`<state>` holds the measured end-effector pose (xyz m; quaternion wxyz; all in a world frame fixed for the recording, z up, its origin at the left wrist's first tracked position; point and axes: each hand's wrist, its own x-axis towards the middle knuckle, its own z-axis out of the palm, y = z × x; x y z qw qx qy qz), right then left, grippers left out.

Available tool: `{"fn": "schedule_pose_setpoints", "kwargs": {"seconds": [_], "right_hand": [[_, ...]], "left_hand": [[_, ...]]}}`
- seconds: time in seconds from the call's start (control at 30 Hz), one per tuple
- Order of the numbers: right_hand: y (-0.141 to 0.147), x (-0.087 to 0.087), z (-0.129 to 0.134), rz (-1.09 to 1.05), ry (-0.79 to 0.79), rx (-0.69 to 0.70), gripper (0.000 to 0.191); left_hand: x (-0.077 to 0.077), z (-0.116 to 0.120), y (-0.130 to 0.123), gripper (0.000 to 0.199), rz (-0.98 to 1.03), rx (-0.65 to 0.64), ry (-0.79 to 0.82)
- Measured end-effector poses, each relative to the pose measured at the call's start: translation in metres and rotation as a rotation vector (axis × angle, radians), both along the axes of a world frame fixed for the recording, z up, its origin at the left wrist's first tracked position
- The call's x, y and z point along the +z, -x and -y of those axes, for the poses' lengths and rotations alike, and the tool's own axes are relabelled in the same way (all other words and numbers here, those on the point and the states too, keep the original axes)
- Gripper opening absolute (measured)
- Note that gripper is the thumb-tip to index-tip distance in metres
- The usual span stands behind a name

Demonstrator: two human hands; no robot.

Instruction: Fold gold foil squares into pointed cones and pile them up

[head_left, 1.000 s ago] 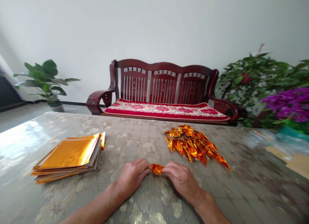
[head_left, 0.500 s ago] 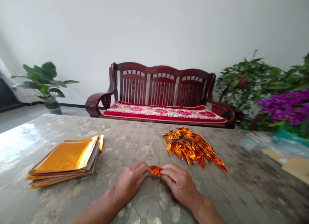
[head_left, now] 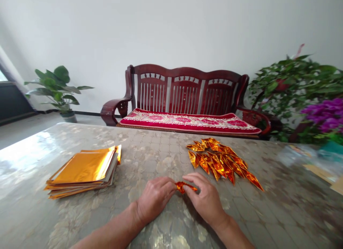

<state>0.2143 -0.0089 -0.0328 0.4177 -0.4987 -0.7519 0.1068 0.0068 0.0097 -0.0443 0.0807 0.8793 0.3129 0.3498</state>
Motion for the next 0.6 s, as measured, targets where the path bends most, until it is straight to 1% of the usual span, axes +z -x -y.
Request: {"fn": "schedule_pose_setpoints", "kwargs": {"seconds": [0.13,0.3,0.47,0.6], "right_hand": [[0.0018,-0.0020,-0.0016,0.054,0.029,-0.034,0.013],[0.0030,-0.0019,-0.0014,0.076,0.012,-0.044,0.014],[0.0056,0.0004,-0.0007,0.097,0.016,-0.058,0.018],[0.0078,0.0034,0.0005,0.129,0.023,-0.085,0.019]], "left_hand": [[0.0008,0.0015,-0.0010,0.016,-0.019,-0.005,-0.049],[0.0010,0.0034,-0.0015,0.015,-0.033,-0.025,-0.084],[0.0012,0.0025,-0.0022,0.016,-0.052,-0.028,-0.109],[0.0021,0.0036,-0.0037,0.018,-0.074,-0.060,-0.142]]}}
